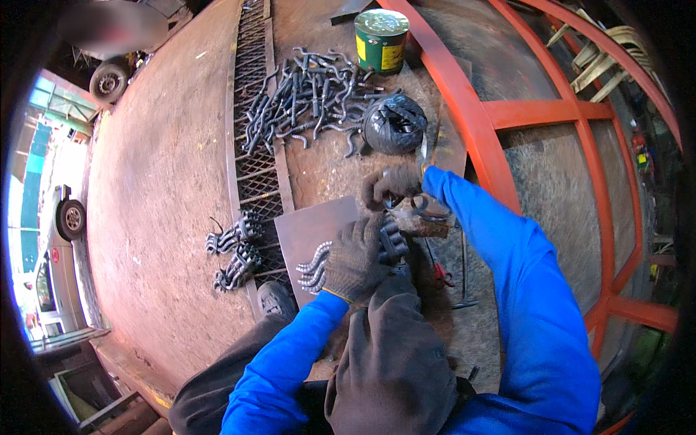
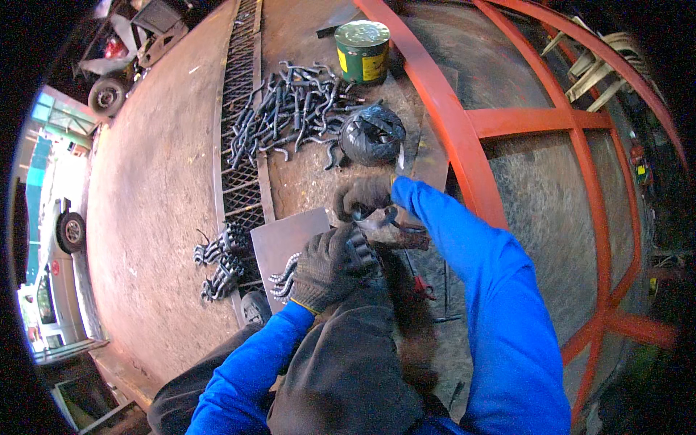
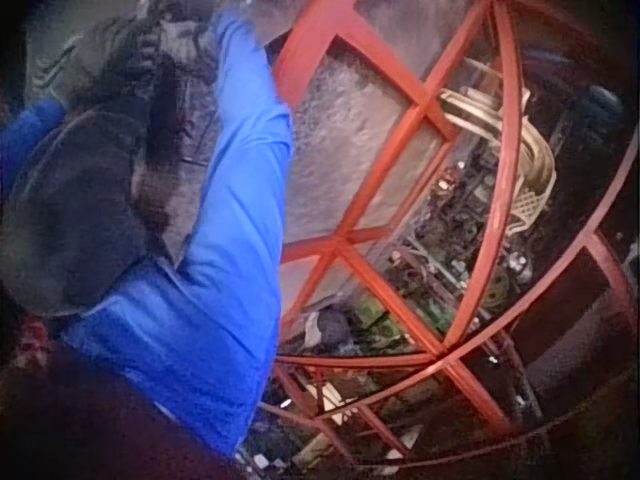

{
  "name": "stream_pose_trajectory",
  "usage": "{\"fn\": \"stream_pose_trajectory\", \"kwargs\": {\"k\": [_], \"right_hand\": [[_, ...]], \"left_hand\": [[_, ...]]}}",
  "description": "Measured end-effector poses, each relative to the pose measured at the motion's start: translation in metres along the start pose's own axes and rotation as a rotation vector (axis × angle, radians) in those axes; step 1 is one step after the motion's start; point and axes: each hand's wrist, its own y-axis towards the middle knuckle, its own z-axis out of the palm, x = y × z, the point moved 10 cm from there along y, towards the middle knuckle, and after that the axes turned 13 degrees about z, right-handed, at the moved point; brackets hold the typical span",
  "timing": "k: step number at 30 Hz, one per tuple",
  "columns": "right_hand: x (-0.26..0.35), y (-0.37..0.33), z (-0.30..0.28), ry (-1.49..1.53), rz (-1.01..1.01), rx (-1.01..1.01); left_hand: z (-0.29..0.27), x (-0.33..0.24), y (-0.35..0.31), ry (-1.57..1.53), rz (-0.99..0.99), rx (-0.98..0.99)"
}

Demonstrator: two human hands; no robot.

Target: The person sits on the floor and repeatedly ties small metal wires into bundles using a red-handled tool. They pick up individual wires, wrap them around a core, and secure them into neat bundles, placing the finished bundles on the floor beside them.

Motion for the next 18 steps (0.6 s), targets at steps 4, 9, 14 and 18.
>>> {"fn": "stream_pose_trajectory", "kwargs": {"k": [4,9,14,18], "right_hand": [[0.099,-0.067,-0.054,0.08,-0.652,-0.391],[0.15,-0.108,-0.007,1.087,-0.513,0.446],[0.076,-0.161,0.012,-0.224,0.377,-0.389],[0.05,-0.215,-0.023,-0.719,0.613,-0.915]], "left_hand": [[0.012,0.009,-0.004,-0.01,-0.024,-0.014],[0.017,0.011,-0.005,-0.019,0.025,-0.052],[0.007,0.004,-0.003,0.016,-0.014,-0.012],[-0.004,-0.004,0.003,-0.025,0.004,-0.027]]}}
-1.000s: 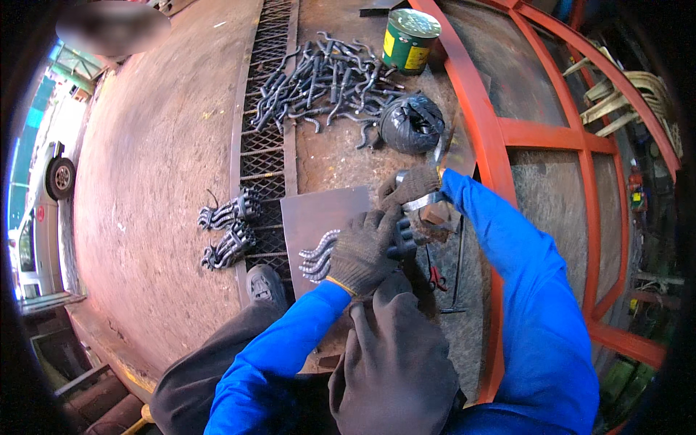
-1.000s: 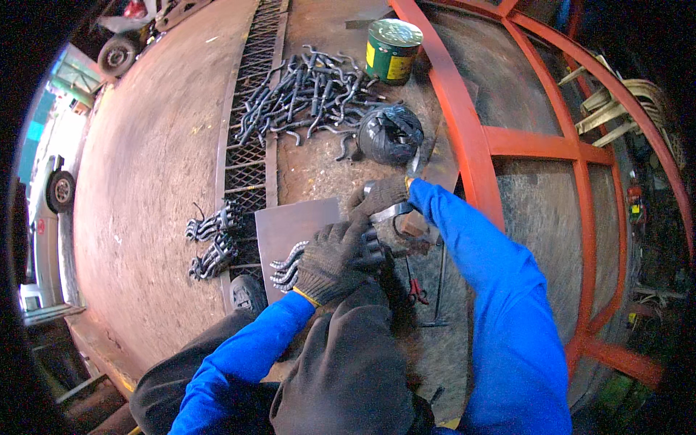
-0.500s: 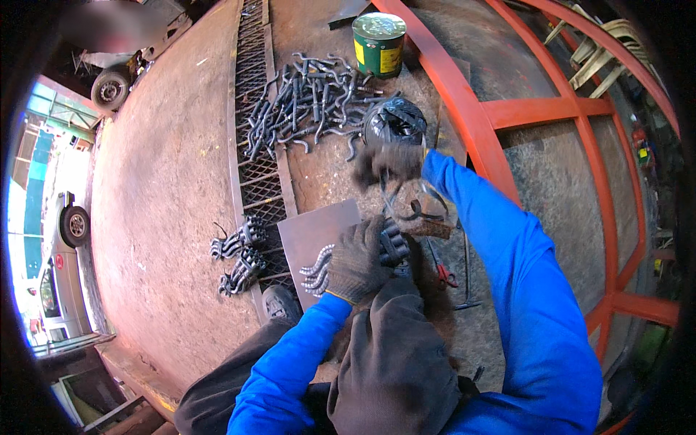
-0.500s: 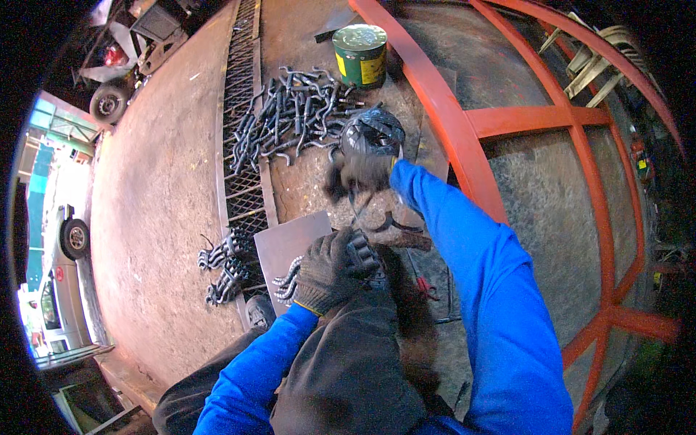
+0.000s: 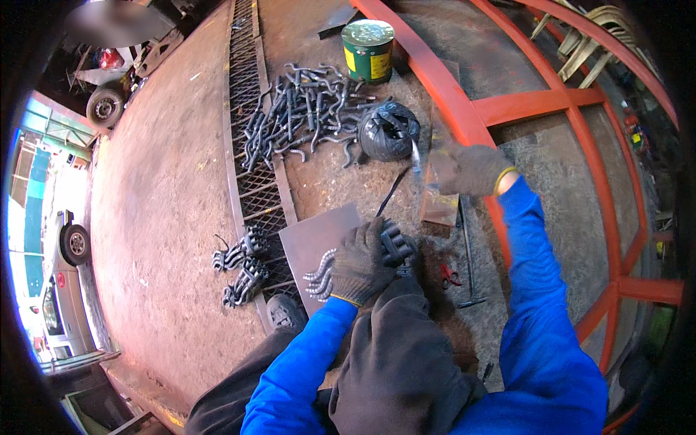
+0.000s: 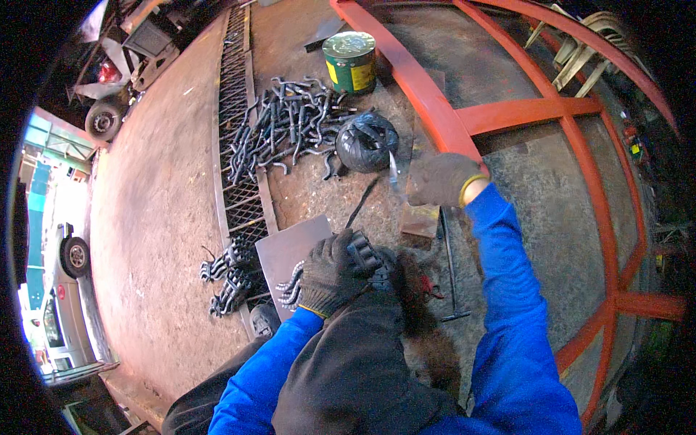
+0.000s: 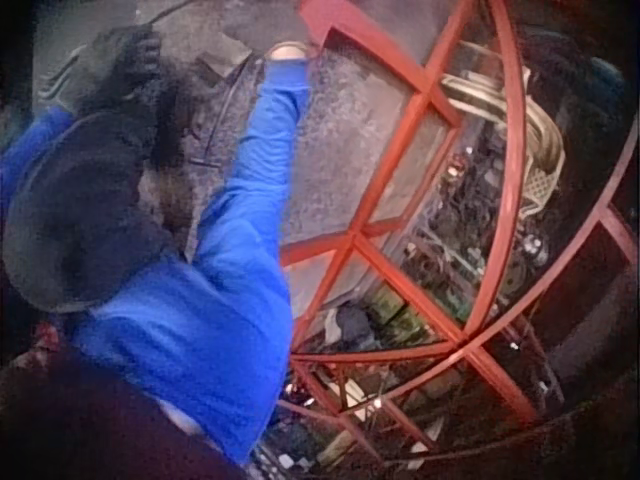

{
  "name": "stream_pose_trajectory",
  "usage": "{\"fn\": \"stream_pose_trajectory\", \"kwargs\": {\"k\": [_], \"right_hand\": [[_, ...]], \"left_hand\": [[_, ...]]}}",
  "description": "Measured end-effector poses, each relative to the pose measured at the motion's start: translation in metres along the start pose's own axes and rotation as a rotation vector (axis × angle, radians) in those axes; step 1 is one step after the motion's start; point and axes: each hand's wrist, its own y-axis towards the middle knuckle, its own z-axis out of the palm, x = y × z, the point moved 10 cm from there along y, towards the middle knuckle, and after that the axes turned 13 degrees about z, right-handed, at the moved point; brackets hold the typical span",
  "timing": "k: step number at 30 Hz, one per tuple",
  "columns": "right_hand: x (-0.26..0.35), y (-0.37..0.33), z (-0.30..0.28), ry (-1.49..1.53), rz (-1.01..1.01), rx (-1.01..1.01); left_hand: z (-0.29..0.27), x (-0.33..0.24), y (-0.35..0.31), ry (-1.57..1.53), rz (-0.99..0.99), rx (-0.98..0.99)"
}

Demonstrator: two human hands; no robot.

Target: The person sits on the floor and repeatedly ties small metal wires into bundles using a red-handled tool. They pick up individual wires, wrap them around a core, and secure them into neat bundles, placing the finished bundles on the floor beside them.

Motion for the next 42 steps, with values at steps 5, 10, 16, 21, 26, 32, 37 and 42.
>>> {"fn": "stream_pose_trajectory", "kwargs": {"k": [5,10,16,21,26,32,37,42], "right_hand": [[0.054,0.003,0.02,0.028,-0.14,-0.634],[0.112,0.04,0.107,0.201,-0.572,-0.12],[0.113,0.044,0.185,0.783,-0.474,0.297],[0.073,0.028,0.319,1.531,-0.001,0.401],[0.088,-0.054,0.208,0.926,-0.297,-0.33],[0.055,-0.148,0.203,1.779,-0.389,0.535],[0.046,-0.156,0.138,2.846,-0.464,0.367],[0.052,-0.115,0.033,2.287,-0.41,-0.317]], "left_hand": [[0.008,0.007,-0.003,0.005,-0.027,0.044],[0.012,0.004,0.001,-0.04,-0.065,0.123],[0.005,0.006,-0.006,0.017,-0.011,0.01],[0.011,0.002,-0.001,0.007,-0.059,0.073],[-0.001,0.001,0.003,0.048,-0.059,0.061],[-0.004,-0.005,0.007,0.008,-0.068,0.074],[0.005,-0.003,0.007,0.059,-0.021,0.004],[0.002,0.004,0.003,0.05,-0.066,0.004]]}}
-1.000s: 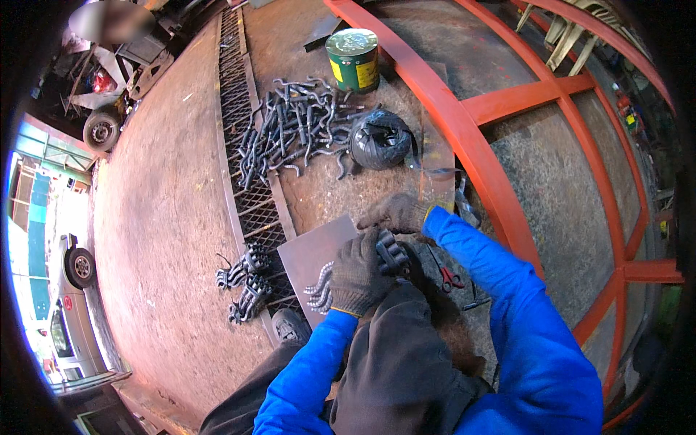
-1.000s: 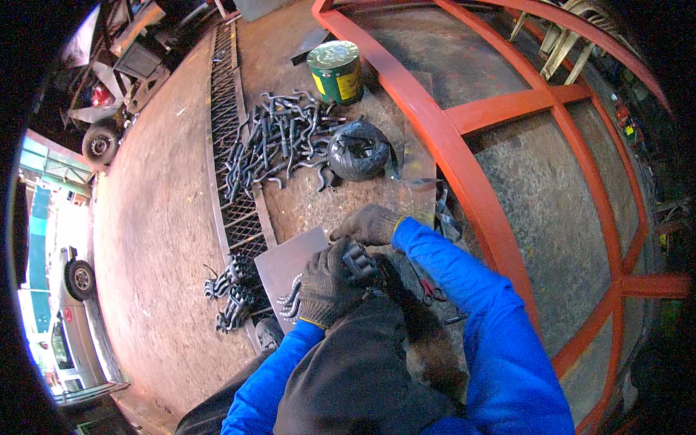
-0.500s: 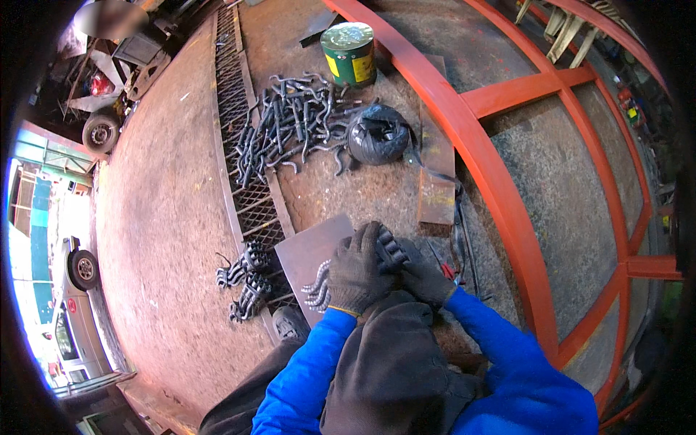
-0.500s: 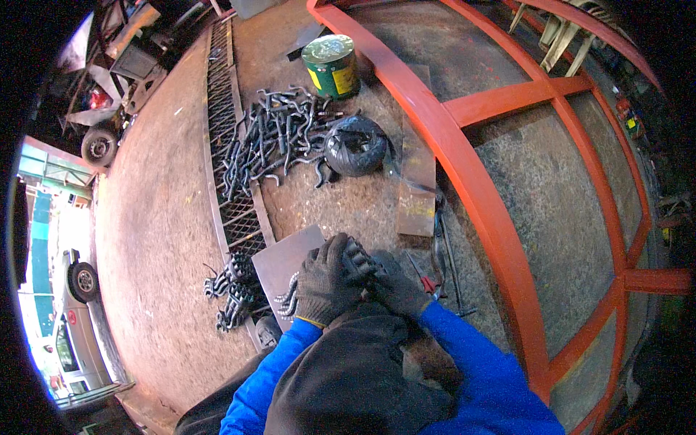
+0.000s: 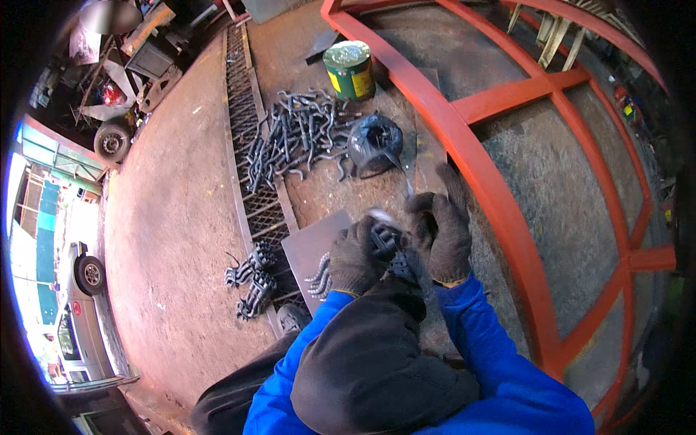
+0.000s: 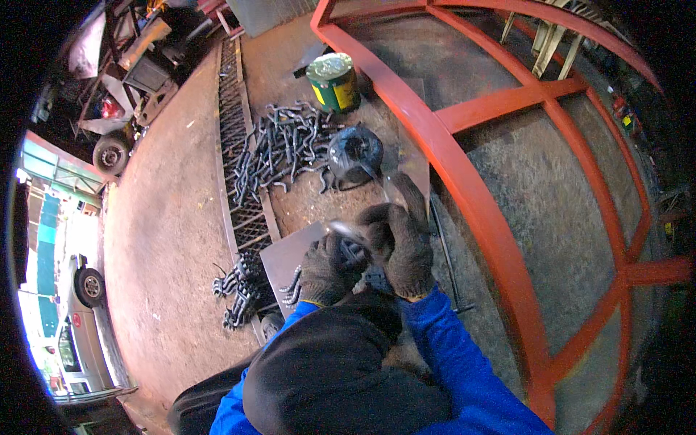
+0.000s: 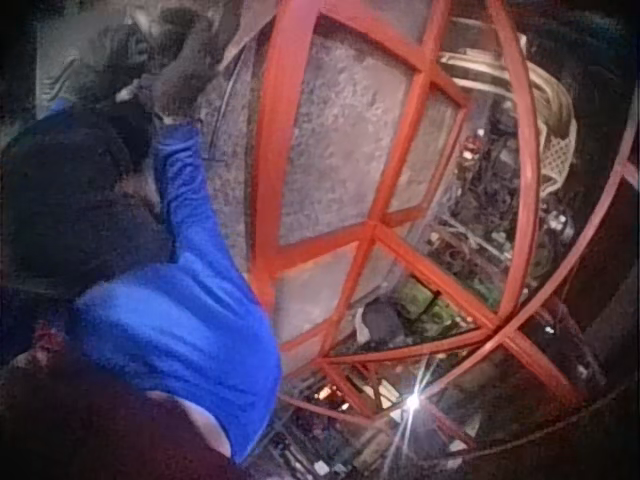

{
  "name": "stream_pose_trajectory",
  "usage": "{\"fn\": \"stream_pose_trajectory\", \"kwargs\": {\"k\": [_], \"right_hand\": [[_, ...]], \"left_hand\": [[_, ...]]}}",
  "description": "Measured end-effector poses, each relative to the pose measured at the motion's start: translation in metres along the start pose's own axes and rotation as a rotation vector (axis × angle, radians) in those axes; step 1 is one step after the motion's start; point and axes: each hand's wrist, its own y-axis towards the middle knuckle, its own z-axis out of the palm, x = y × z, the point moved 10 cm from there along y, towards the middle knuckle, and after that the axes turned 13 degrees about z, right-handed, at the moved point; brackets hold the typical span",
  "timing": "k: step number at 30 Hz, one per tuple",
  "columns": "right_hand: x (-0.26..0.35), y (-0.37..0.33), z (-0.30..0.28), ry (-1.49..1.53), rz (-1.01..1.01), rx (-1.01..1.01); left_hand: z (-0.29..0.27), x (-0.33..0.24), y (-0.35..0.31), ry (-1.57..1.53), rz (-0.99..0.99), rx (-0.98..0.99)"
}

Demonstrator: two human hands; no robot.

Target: The person sits on the floor and repeatedly ties small metal wires into bundles using a red-handled tool. They pick up individual wires, wrap them around a core, and secure them into neat bundles, placing the finished bundles on the floor beside them.

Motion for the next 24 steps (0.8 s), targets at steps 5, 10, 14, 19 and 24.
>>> {"fn": "stream_pose_trajectory", "kwargs": {"k": [5,10,14,19,24], "right_hand": [[-0.008,-0.042,-0.131,-0.27,-0.159,-0.522],[0.014,-0.062,-0.124,-0.001,-0.513,-0.681],[0.021,-0.047,-0.037,-0.605,-0.733,-0.542],[-0.002,-0.054,-0.081,-0.319,-0.577,-0.411],[-0.003,-0.048,-0.061,-1.167,-0.444,-0.602]], "left_hand": [[0.005,-0.004,0.004,0.02,0.043,-0.027],[0.004,-0.006,0.0,0.014,0.051,0.003],[0.004,-0.002,-0.002,0.017,0.02,0.036],[0.005,0.001,0.0,0.024,-0.006,0.02],[0.011,0.006,-0.005,0.046,-0.023,0.028]]}}
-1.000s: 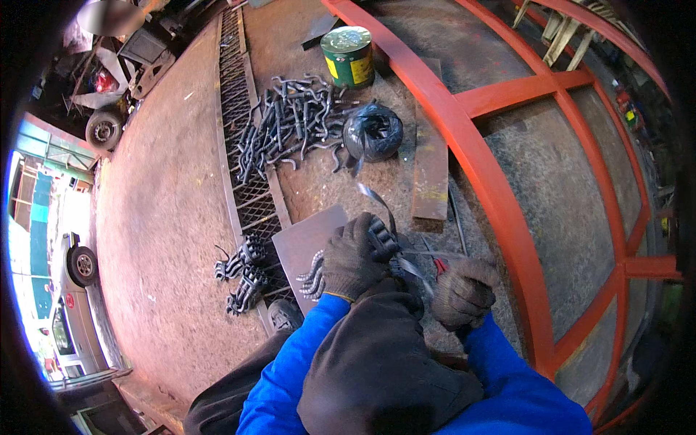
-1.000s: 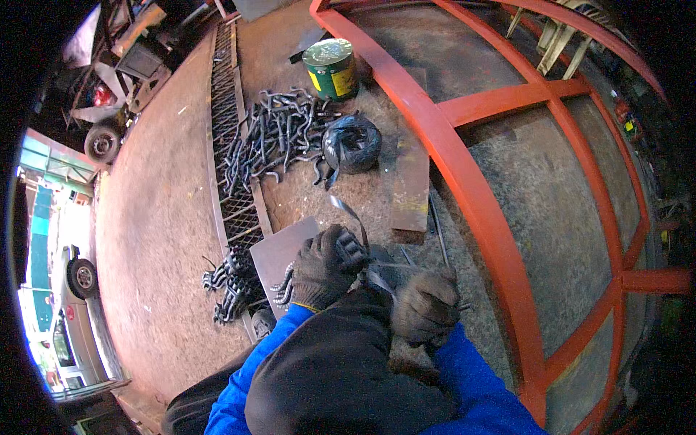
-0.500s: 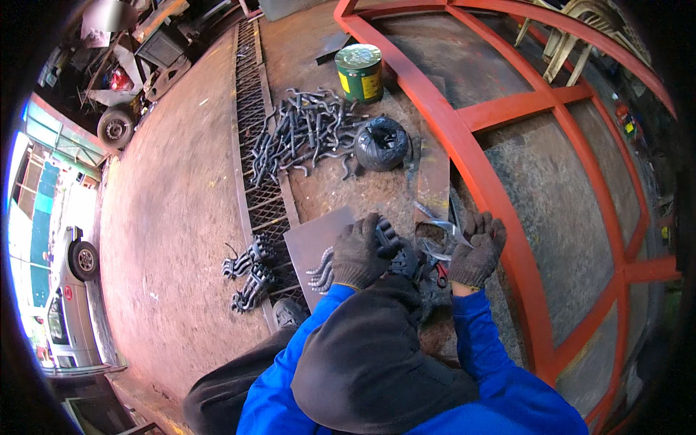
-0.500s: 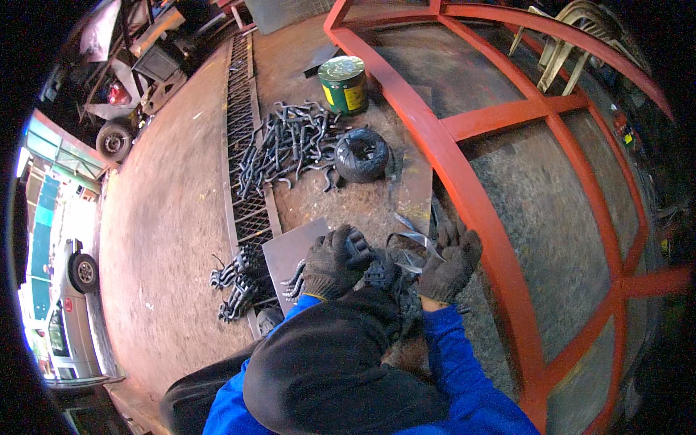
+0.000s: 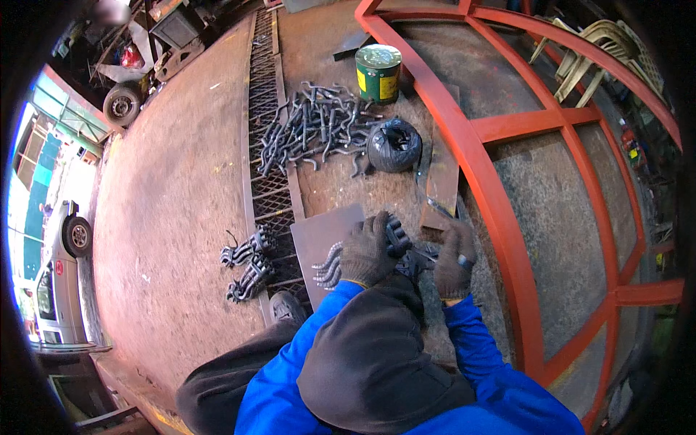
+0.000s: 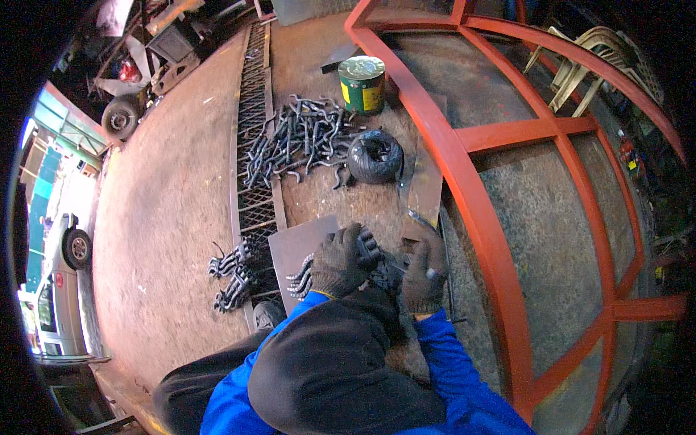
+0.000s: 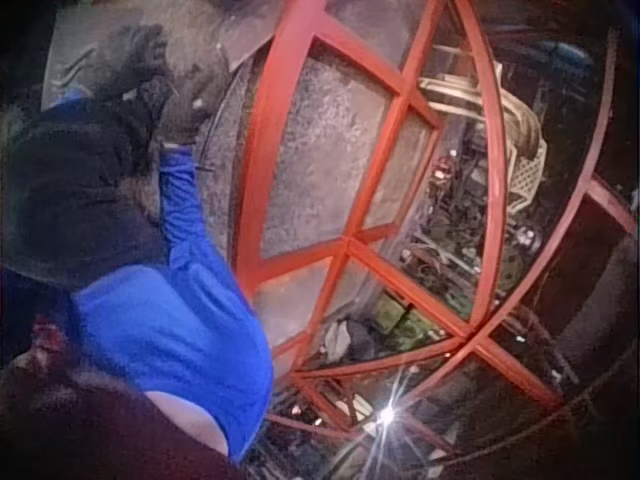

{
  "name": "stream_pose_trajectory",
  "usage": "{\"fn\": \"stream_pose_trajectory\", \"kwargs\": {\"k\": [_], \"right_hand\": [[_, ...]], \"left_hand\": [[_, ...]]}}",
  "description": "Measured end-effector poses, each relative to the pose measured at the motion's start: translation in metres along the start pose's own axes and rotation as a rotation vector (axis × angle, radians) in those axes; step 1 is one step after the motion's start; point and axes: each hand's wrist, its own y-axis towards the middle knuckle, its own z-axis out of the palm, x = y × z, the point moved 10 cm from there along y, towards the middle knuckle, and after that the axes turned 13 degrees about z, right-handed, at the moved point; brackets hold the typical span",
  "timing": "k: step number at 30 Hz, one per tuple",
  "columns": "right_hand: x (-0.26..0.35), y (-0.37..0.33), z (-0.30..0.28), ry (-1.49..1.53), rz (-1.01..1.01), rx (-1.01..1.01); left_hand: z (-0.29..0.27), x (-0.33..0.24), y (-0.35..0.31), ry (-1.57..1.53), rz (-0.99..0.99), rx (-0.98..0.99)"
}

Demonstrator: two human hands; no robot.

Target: The person sits on the floor and repeatedly ties small metal wires into bundles using a red-handled tool. They pick up individual wires, wrap them around a core, and secure them into neat bundles, placing the finished bundles on the floor beside them.

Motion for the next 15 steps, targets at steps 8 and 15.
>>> {"fn": "stream_pose_trajectory", "kwargs": {"k": [8,15], "right_hand": [[-0.067,-0.062,0.066,-0.828,-0.144,0.565],[-0.041,-0.081,0.049,-0.449,-0.067,0.933]], "left_hand": [[-0.013,-0.008,0.002,-0.002,0.004,-0.008],[0.001,0.0,0.001,0.027,0.006,-0.002]]}}
